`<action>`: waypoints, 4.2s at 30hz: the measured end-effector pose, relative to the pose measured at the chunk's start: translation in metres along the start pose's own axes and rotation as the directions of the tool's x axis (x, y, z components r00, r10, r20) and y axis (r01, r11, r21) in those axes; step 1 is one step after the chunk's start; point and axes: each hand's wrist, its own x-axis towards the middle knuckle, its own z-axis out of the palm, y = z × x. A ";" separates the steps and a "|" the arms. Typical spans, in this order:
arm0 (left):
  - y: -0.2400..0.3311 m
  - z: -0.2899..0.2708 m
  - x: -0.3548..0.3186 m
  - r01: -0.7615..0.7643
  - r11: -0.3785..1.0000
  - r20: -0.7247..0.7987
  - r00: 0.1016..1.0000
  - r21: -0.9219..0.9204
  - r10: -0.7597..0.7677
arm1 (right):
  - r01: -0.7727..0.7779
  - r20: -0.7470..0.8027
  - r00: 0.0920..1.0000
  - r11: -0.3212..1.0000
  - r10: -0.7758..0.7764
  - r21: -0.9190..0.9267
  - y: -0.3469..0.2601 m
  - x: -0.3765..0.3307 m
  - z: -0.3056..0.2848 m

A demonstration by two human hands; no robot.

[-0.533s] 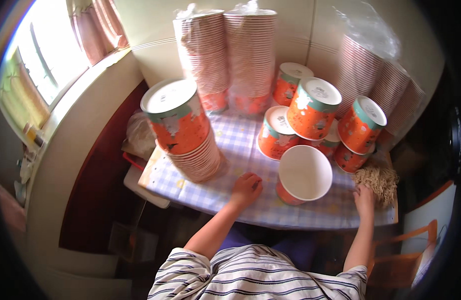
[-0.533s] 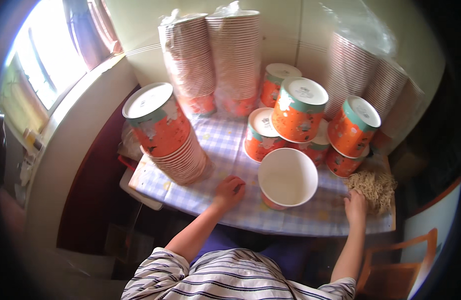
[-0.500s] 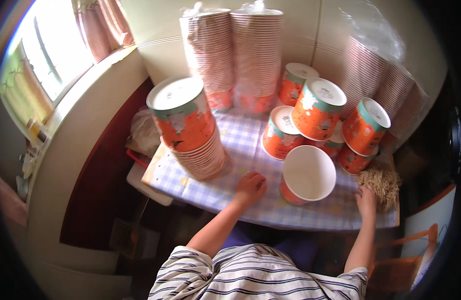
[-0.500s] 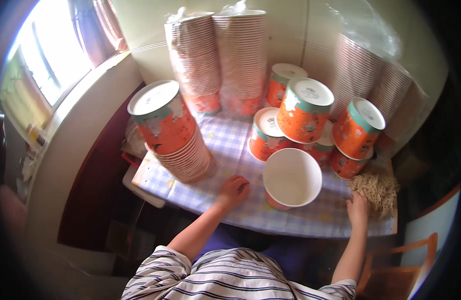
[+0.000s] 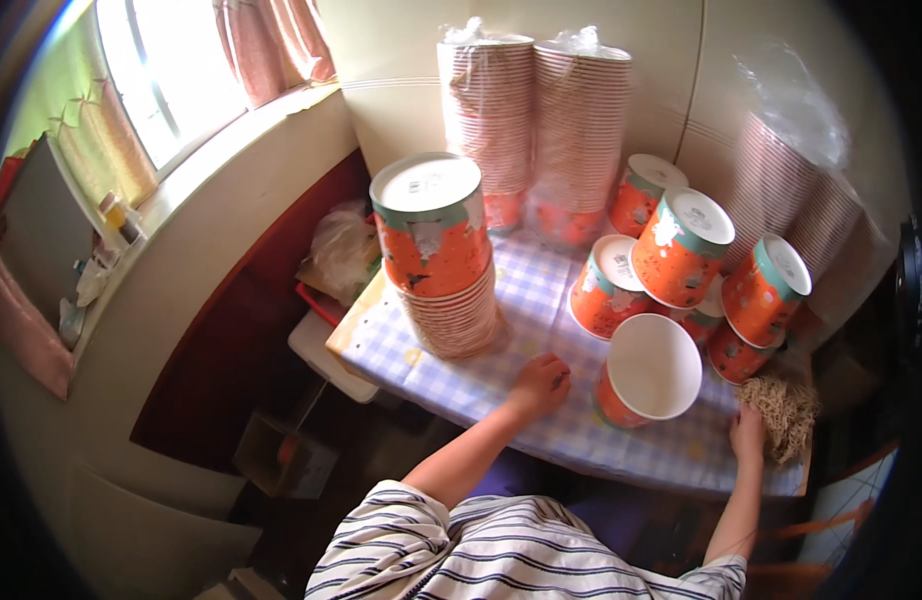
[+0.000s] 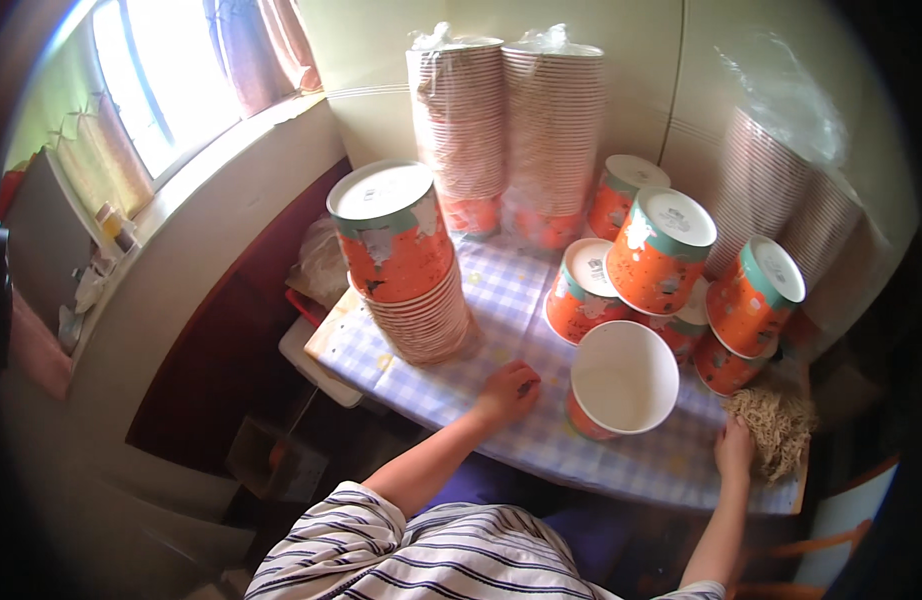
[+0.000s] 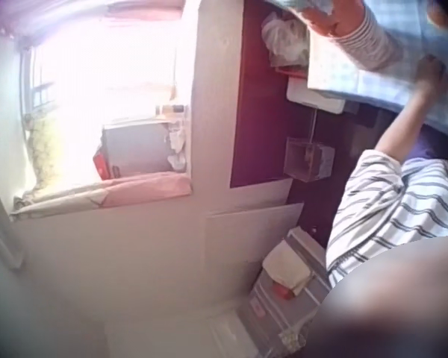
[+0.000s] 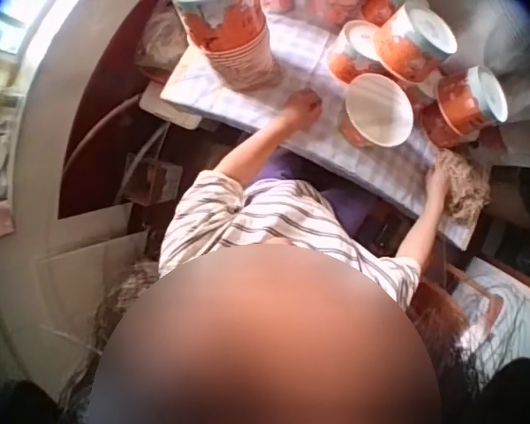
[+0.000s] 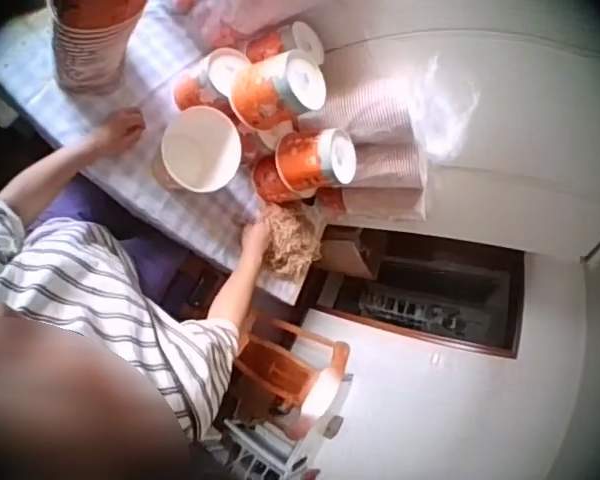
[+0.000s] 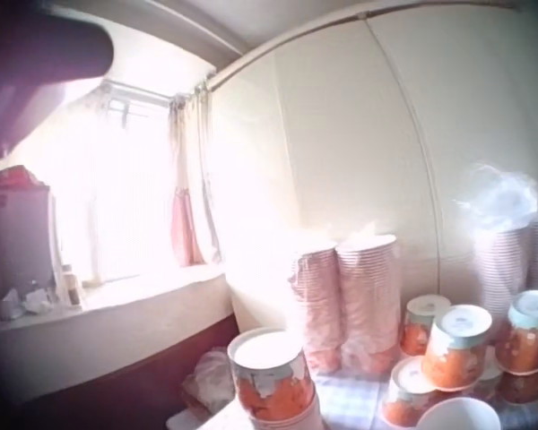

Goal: Attaching plastic handles to paper buckets.

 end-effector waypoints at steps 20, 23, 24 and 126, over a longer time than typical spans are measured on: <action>-0.002 0.004 0.003 0.085 0.996 0.003 0.996 -0.040 -0.085 | -0.140 0.347 0.930 0.990 0.123 0.022 -0.027 0.020 -0.041; -0.001 0.003 0.002 0.087 0.995 0.014 0.996 -0.057 -0.086 | -0.065 0.400 0.915 0.998 0.053 0.016 -0.042 0.021 -0.038; -0.001 0.002 0.002 0.086 0.995 0.016 0.996 -0.059 -0.085 | -0.067 0.400 0.915 0.998 0.056 0.015 -0.046 0.022 -0.039; 0.124 -0.039 -0.030 0.828 0.301 0.847 0.521 -0.473 -0.106 | 0.282 -0.013 0.860 0.454 -0.510 0.845 -0.232 -0.057 -0.090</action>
